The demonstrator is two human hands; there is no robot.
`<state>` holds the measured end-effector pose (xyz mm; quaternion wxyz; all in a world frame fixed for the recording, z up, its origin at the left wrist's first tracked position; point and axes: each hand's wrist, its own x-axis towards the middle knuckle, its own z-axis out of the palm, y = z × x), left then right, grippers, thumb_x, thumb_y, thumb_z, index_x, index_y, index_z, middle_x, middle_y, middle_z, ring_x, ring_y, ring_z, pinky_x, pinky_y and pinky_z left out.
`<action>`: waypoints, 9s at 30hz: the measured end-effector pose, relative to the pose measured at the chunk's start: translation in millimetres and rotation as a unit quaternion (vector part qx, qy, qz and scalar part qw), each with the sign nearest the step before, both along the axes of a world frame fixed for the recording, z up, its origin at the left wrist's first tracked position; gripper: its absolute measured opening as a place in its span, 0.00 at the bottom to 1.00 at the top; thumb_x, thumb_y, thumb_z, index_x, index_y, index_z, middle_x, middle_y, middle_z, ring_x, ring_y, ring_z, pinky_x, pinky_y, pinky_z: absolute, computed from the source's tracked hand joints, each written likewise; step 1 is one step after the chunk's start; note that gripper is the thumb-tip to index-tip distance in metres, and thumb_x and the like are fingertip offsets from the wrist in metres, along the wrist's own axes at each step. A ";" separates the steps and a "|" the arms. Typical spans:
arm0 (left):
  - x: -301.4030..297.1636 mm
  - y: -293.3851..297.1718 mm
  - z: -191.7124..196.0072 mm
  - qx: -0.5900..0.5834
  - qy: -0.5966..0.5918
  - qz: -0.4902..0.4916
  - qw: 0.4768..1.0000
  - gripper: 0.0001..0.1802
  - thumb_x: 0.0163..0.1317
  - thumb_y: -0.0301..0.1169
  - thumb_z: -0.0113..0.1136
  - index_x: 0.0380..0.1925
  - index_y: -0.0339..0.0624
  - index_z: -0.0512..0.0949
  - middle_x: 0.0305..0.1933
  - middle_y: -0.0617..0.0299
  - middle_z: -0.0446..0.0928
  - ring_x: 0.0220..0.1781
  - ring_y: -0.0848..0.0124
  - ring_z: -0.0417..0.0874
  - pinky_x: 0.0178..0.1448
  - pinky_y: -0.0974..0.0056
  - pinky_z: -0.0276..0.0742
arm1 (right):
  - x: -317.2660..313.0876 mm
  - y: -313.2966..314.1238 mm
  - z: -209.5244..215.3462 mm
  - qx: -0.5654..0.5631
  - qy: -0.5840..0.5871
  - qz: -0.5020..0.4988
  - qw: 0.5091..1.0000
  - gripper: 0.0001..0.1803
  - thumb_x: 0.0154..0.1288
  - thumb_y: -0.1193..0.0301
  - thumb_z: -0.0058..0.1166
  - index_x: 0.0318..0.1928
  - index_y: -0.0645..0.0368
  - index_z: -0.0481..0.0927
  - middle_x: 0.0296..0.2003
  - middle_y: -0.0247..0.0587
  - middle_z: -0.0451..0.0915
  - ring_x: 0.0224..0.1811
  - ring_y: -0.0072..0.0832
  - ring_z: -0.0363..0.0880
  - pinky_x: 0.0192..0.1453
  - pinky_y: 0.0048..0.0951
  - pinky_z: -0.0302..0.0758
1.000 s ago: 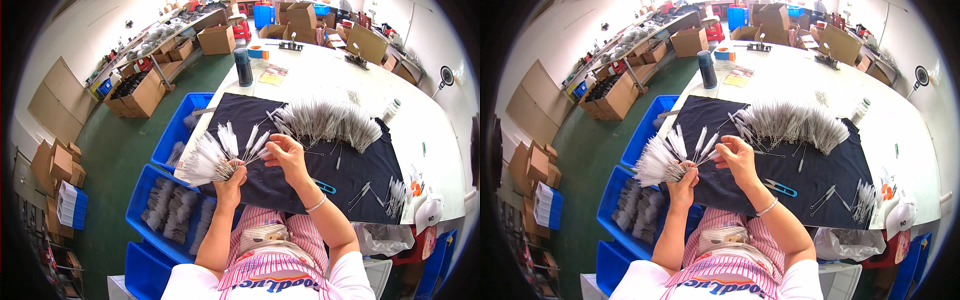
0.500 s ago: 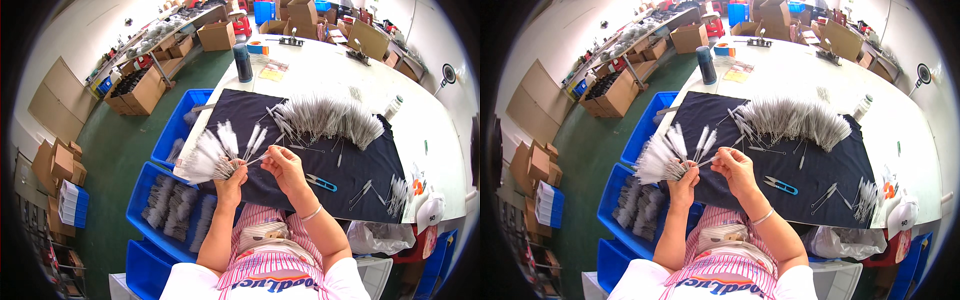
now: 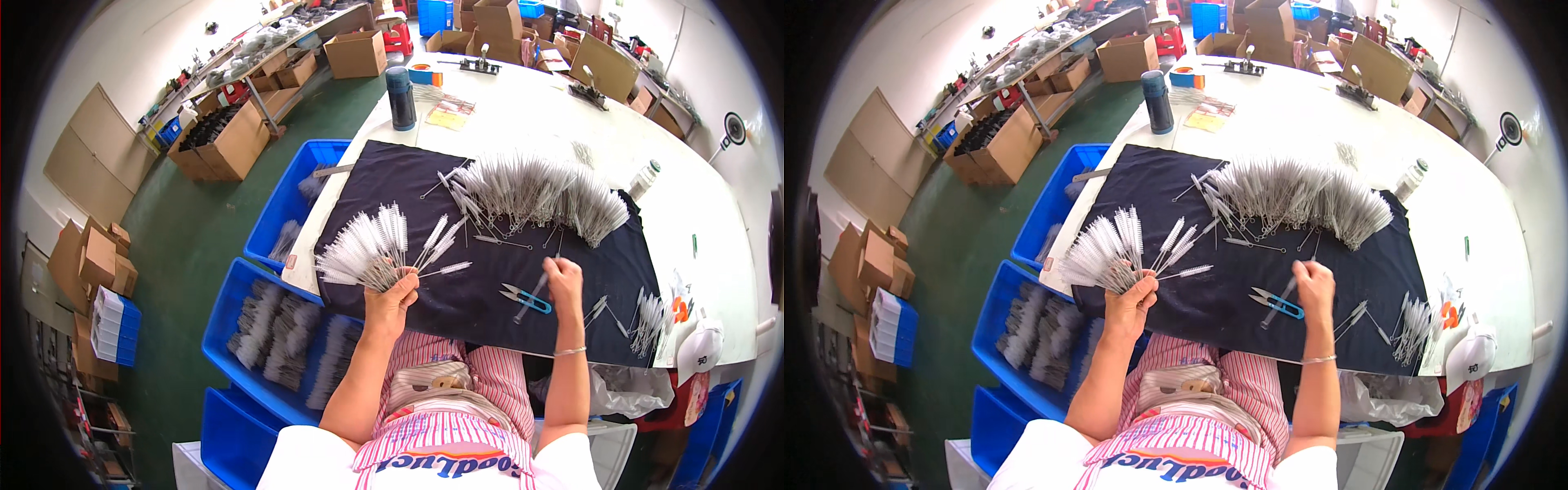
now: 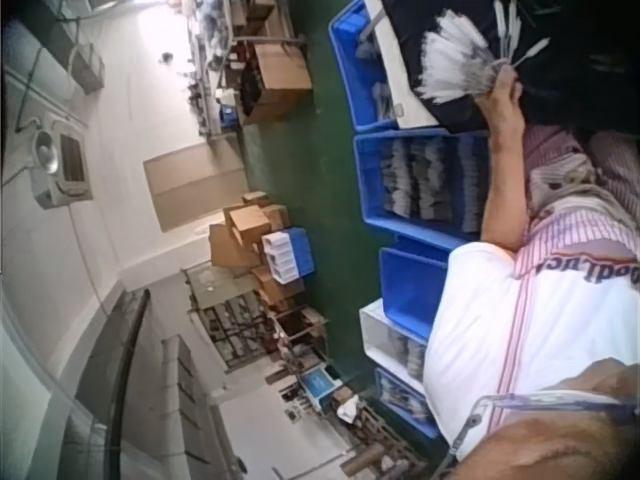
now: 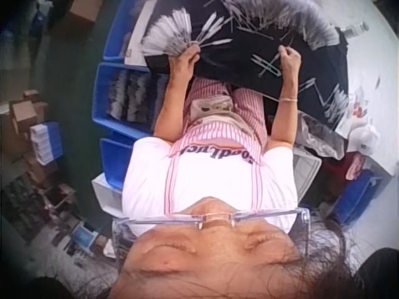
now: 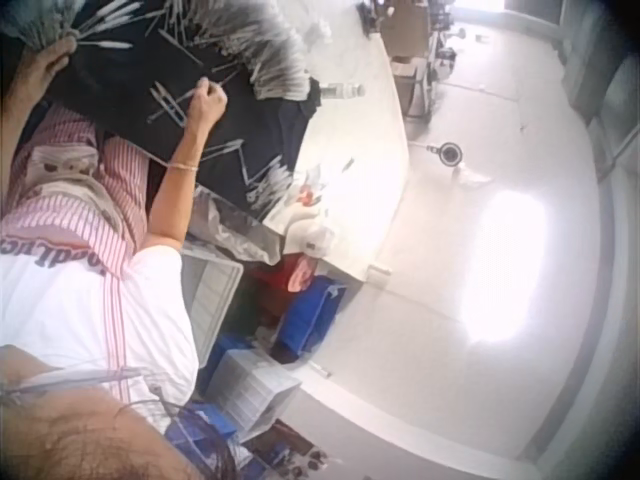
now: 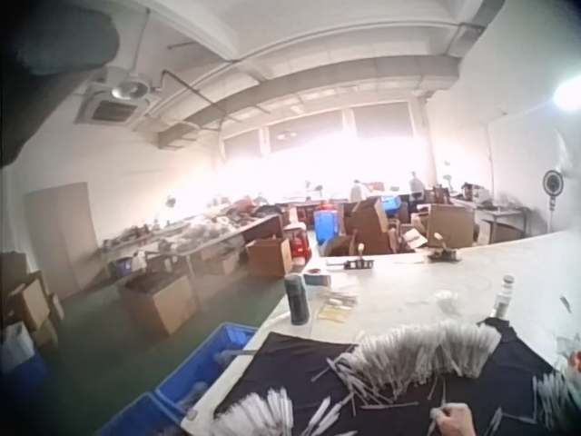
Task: The person assembles and sorts small white plastic components by hand at a workshop table, placing them into blue bins.
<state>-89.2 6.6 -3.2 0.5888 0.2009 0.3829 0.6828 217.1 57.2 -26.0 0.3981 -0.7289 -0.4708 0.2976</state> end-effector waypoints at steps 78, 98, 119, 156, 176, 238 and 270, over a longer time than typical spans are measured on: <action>4.2 -6.4 27.9 -0.051 -0.028 -0.239 0.969 0.24 0.48 0.24 0.69 0.46 0.37 0.72 0.35 0.53 0.78 0.26 0.72 0.78 0.20 0.78 0.62 | -133.0 21.3 80.2 0.213 0.280 0.273 0.895 0.09 0.55 0.75 0.58 0.37 0.63 0.75 0.26 0.25 0.72 0.27 0.11 0.67 0.32 0.14 0.66; 3.6 -3.8 35.6 -0.082 0.019 -0.240 0.967 0.16 0.51 0.24 0.66 0.40 0.37 0.74 0.32 0.55 0.78 0.24 0.75 0.76 0.17 0.79 0.58 | -128.0 23.5 95.2 0.290 0.061 0.338 0.893 0.09 0.56 0.71 0.59 0.38 0.61 0.80 0.35 0.39 0.78 0.37 0.27 0.77 0.42 0.25 0.73; -6.1 5.5 22.7 -0.028 -0.039 -0.261 0.964 0.23 0.47 0.20 0.67 0.45 0.33 0.71 0.33 0.53 0.78 0.23 0.76 0.74 0.17 0.78 0.57 | 73.5 13.7 17.5 0.027 0.080 0.005 0.996 0.10 0.54 0.69 0.51 0.22 0.62 0.75 0.16 0.32 0.73 0.12 0.18 0.68 0.17 0.19 0.67; -3.5 -13.6 23.5 -0.061 0.158 -0.229 0.959 0.24 0.44 0.18 0.68 0.43 0.32 0.73 0.30 0.57 0.79 0.21 0.75 0.76 0.17 0.77 0.58 | -102.8 25.3 95.0 0.276 -0.139 0.390 0.868 0.10 0.57 0.64 0.59 0.33 0.58 0.82 0.37 0.39 0.79 0.43 0.35 0.75 0.48 0.34 0.70; -5.3 -24.7 2.3 -0.009 0.208 -0.139 0.968 0.20 0.46 0.19 0.68 0.42 0.36 0.74 0.30 0.62 0.77 0.25 0.77 0.75 0.24 0.77 0.66 | 1.6 -26.9 -28.3 0.048 -0.363 0.280 0.888 0.13 0.53 0.67 0.60 0.35 0.60 0.74 0.32 0.45 0.76 0.40 0.41 0.77 0.42 0.45 0.70; -9.2 -23.1 28.8 -0.025 -0.036 -0.233 0.971 0.20 0.48 0.20 0.66 0.42 0.34 0.73 0.30 0.56 0.79 0.22 0.76 0.74 0.17 0.77 0.57 | -63.1 -25.8 30.3 0.290 -0.266 0.124 0.911 0.10 0.58 0.67 0.55 0.37 0.61 0.80 0.40 0.44 0.78 0.42 0.40 0.75 0.46 0.38 0.69; 2.8 -18.0 47.4 -0.034 0.017 -0.233 0.972 0.20 0.48 0.19 0.66 0.42 0.40 0.72 0.31 0.55 0.78 0.21 0.74 0.74 0.15 0.78 0.56 | -142.3 21.4 156.0 0.234 -0.247 0.357 0.870 0.26 0.69 0.52 0.40 0.40 0.63 0.80 0.33 0.50 0.80 0.39 0.39 0.79 0.46 0.32 0.70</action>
